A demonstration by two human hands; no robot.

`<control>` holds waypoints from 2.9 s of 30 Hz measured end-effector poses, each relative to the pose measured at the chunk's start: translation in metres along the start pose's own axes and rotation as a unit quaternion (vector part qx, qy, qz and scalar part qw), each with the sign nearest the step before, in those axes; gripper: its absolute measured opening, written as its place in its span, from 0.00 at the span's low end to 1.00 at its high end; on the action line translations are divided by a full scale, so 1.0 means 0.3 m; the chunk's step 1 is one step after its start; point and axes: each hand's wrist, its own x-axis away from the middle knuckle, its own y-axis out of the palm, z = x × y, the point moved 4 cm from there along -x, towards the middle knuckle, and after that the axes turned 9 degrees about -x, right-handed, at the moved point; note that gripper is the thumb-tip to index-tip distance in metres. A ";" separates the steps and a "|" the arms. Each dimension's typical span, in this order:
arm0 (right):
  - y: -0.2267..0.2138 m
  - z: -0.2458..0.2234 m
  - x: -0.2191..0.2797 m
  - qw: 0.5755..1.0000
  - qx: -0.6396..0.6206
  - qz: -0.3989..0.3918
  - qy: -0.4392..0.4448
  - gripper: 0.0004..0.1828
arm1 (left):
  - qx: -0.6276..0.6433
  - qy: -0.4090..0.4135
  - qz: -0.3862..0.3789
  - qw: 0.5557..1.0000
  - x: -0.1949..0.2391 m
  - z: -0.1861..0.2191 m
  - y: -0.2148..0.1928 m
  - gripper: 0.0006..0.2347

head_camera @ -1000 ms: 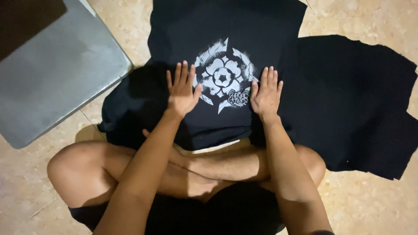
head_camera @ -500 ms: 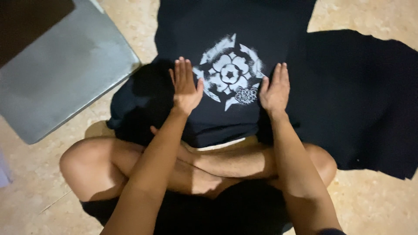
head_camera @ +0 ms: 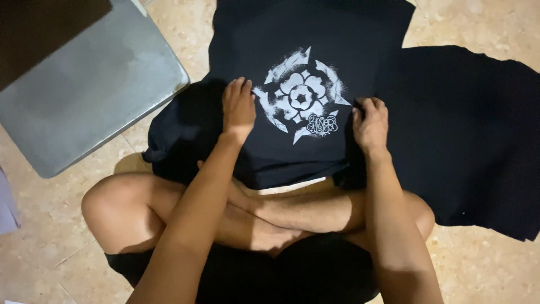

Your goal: The person sits cross-legged on the floor and folds black t-shirts with a white graphic print. They smooth the shirts with their hands, fold them in half, and stack them on a pile. The person occasionally inspects the graphic area before stacking the folded shirt.

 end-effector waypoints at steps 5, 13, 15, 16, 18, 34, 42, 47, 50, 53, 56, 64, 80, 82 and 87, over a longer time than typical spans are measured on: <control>-0.009 -0.055 0.015 0.997 -0.009 0.068 -0.034 0.04 | -0.020 -0.012 0.039 0.999 0.007 -0.009 -0.005 0.11; -0.019 -0.026 0.004 0.997 -0.053 0.055 -0.004 0.02 | 0.023 -0.030 0.052 0.998 0.005 -0.022 -0.010 0.05; -0.051 -0.037 -0.004 0.996 -0.082 -0.012 0.024 0.13 | 0.031 -0.055 0.020 0.998 0.005 -0.021 -0.022 0.03; -0.050 -0.030 -0.004 0.996 -0.079 -0.015 0.025 0.13 | 0.033 -0.057 0.018 0.998 0.001 -0.018 -0.030 0.03; -0.050 -0.022 0.000 0.996 -0.091 -0.023 0.011 0.13 | 0.038 -0.053 0.030 0.997 -0.005 -0.012 -0.054 0.01; -0.067 -0.057 0.022 0.993 -0.118 -0.006 -0.009 0.10 | 0.141 -0.058 0.069 0.986 -0.054 0.068 -0.227 0.03; -0.016 -0.049 0.018 0.998 -0.042 0.040 -0.025 0.02 | 0.119 0.003 0.048 0.992 -0.032 0.079 -0.239 0.13; -0.027 -0.066 0.026 0.996 -0.027 0.061 -0.053 0.02 | 0.086 -0.004 0.041 0.995 -0.029 0.073 -0.218 0.17; -0.061 -0.095 0.018 0.994 -0.043 0.079 -0.070 0.02 | 0.076 -0.011 0.052 0.996 -0.024 0.074 -0.228 0.17; -0.097 -0.103 -0.009 0.992 -0.102 0.071 -0.035 0.02 | 0.064 -0.019 0.058 0.996 -0.037 0.081 -0.212 0.12; -0.104 -0.146 0.016 0.990 -0.129 0.036 -0.043 0.10 | 0.040 -0.016 0.059 0.997 -0.029 0.077 -0.187 0.11; -0.015 -0.077 0.006 0.996 -0.023 0.052 -0.067 0.04 | 0.041 0.028 0.015 0.999 -0.003 0.087 -0.191 0.25; -0.489 -0.351 -0.149 0.956 -0.219 0.157 -0.117 0.07 | 0.154 0.034 0.161 0.974 -0.306 0.155 -0.615 0.07; -0.608 -0.410 -0.180 0.947 -0.218 0.162 -0.174 0.10 | 0.168 0.051 0.173 0.969 -0.376 0.170 -0.722 0.07; -0.968 -0.597 -0.124 0.898 -0.208 0.272 -0.277 0.06 | 0.313 0.096 0.183 0.927 -0.462 0.234 -1.038 0.10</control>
